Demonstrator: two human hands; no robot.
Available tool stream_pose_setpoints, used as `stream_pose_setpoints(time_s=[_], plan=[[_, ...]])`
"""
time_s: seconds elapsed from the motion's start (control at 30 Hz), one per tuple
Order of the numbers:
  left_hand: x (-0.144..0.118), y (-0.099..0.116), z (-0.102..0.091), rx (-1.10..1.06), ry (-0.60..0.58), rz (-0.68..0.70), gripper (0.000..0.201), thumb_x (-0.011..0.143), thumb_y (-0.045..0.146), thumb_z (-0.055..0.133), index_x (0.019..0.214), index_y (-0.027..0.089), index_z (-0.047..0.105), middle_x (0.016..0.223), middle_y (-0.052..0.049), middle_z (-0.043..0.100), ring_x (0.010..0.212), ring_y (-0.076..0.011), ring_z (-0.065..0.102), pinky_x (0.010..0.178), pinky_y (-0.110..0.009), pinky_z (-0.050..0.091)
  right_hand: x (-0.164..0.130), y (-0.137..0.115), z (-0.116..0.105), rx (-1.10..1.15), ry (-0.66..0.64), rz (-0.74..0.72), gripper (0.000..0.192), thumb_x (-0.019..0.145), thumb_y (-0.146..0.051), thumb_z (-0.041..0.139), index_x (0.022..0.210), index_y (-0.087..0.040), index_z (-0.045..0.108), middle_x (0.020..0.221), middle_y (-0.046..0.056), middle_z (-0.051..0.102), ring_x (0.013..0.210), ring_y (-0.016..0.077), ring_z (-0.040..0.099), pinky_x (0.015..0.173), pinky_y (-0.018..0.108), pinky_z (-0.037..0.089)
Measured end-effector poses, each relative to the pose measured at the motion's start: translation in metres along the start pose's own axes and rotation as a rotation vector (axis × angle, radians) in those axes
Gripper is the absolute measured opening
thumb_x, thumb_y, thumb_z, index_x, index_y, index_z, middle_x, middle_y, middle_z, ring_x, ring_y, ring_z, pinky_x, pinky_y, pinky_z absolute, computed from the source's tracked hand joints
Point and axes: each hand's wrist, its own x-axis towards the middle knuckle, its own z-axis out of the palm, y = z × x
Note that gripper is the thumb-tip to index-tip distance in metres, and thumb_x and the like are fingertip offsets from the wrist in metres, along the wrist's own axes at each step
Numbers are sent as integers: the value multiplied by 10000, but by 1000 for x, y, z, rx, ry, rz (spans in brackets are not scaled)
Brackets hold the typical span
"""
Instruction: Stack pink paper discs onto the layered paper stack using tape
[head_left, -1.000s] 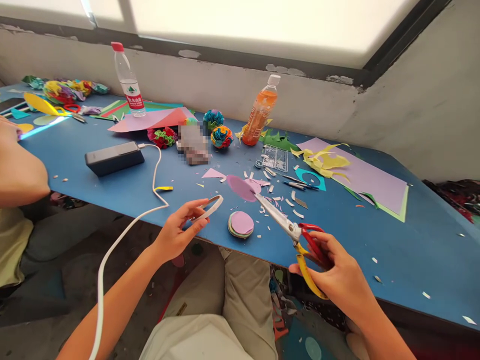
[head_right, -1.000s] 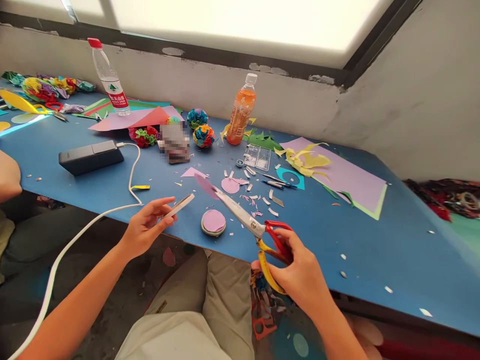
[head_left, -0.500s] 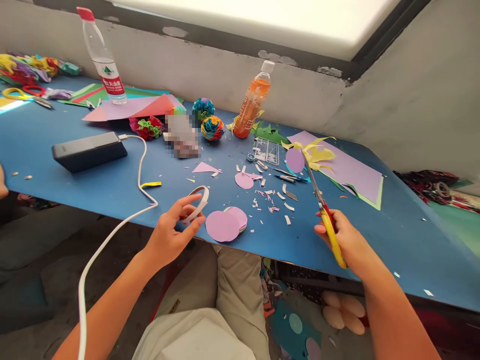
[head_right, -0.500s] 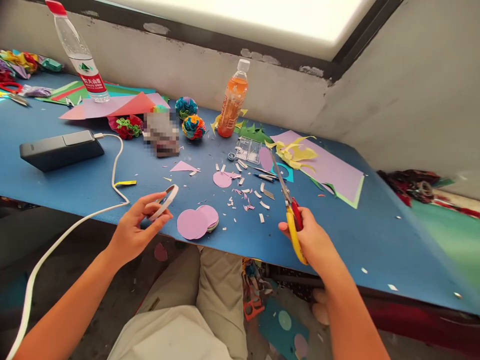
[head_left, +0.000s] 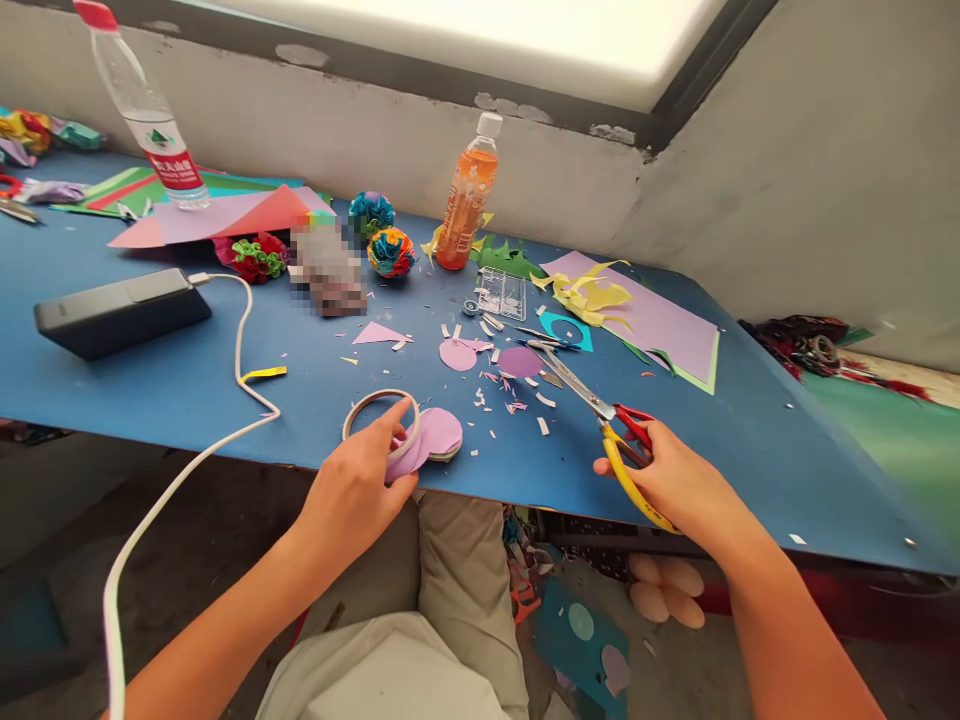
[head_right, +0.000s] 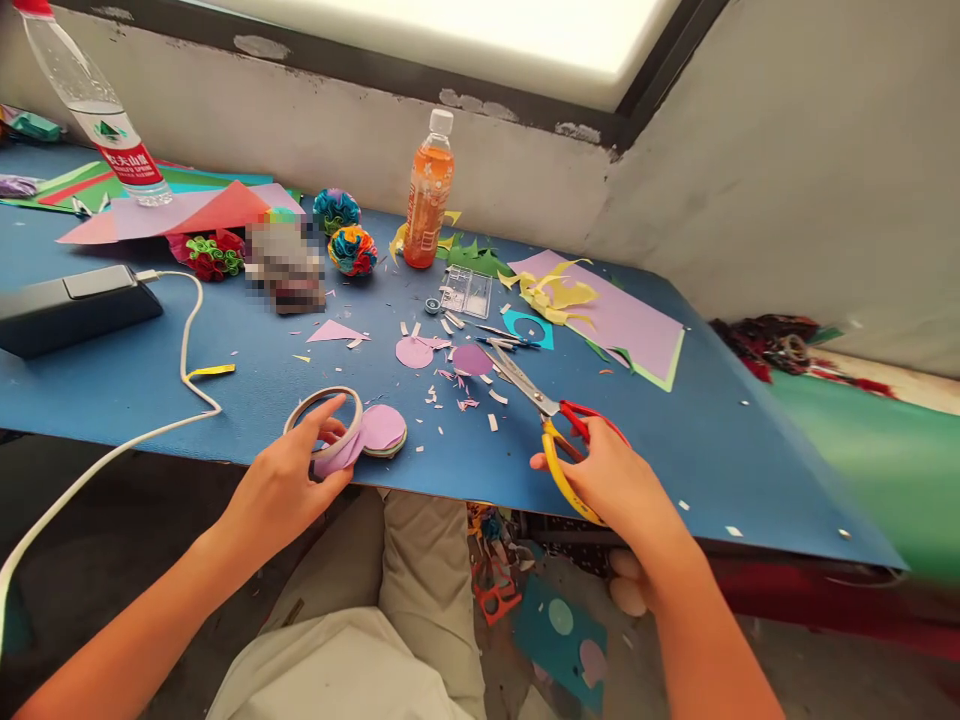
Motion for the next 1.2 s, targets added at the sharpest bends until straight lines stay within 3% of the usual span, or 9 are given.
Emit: stream_pose_setpoints(time_s=[0.17,0.3,0.37,0.47,0.57,0.7,0.87,1.07,1.2], plan=[[15,0,-26,10,135,-74,471,842,217,521,1301,216,414,940,-34,669,792,-182,640,726,-286,487,-2,2,-9,37,-110,103,619,634,-589,549,1098,-181,525,1006,151,660,753,329,641,597,420,486],[65,6,-32,136,318,9,390,874,287,533,1250,195,481,946,-57,684,851,-199,633,750,-284,456,-5,-2,-13,3,-107,63,647,625,-573,567,1136,-180,508,1093,138,629,834,328,635,615,388,475],[94,7,-22,186,255,66,356,885,269,517,1232,190,511,991,-83,679,934,-225,618,768,-295,442,-8,-5,-14,25,-96,25,633,641,-568,552,1142,-183,501,1094,122,630,835,310,636,613,365,470],[125,3,0,184,-167,7,426,843,216,570,1260,178,493,1005,-104,676,916,-254,627,684,-291,426,-12,-10,-14,10,-61,-38,610,643,-574,550,1110,-184,510,1104,120,626,829,295,636,614,349,467],[133,-7,15,122,-303,-11,590,719,356,719,1235,171,503,834,-49,680,738,-224,631,573,-260,399,-15,-15,-13,-43,-48,-65,609,610,-611,574,1042,-186,517,1057,123,629,835,301,632,610,347,467],[128,-16,18,-270,-296,-90,591,760,401,650,1271,174,457,603,49,558,533,-134,532,512,-233,387,-18,-19,-7,-75,23,-141,568,609,-620,562,987,-199,500,1053,124,623,863,310,629,616,355,468],[129,-13,13,-623,-287,-170,590,673,334,718,1207,194,513,652,60,518,548,-100,509,531,-219,405,-17,-23,-1,-86,58,-195,539,638,-607,529,992,-203,483,1046,119,626,863,312,630,609,360,465],[135,-11,13,-628,-117,-217,538,679,275,717,1180,176,546,561,88,423,537,-86,429,541,-211,336,-7,-30,-1,-67,28,-159,552,626,-623,529,972,-197,470,1038,121,620,851,305,622,611,360,461],[137,-7,11,-690,-68,-153,376,707,398,693,1002,167,657,742,7,556,574,-79,396,534,-219,314,-3,-36,-1,-39,16,-156,533,613,-620,548,940,-208,463,967,102,627,768,280,619,552,332,436]])
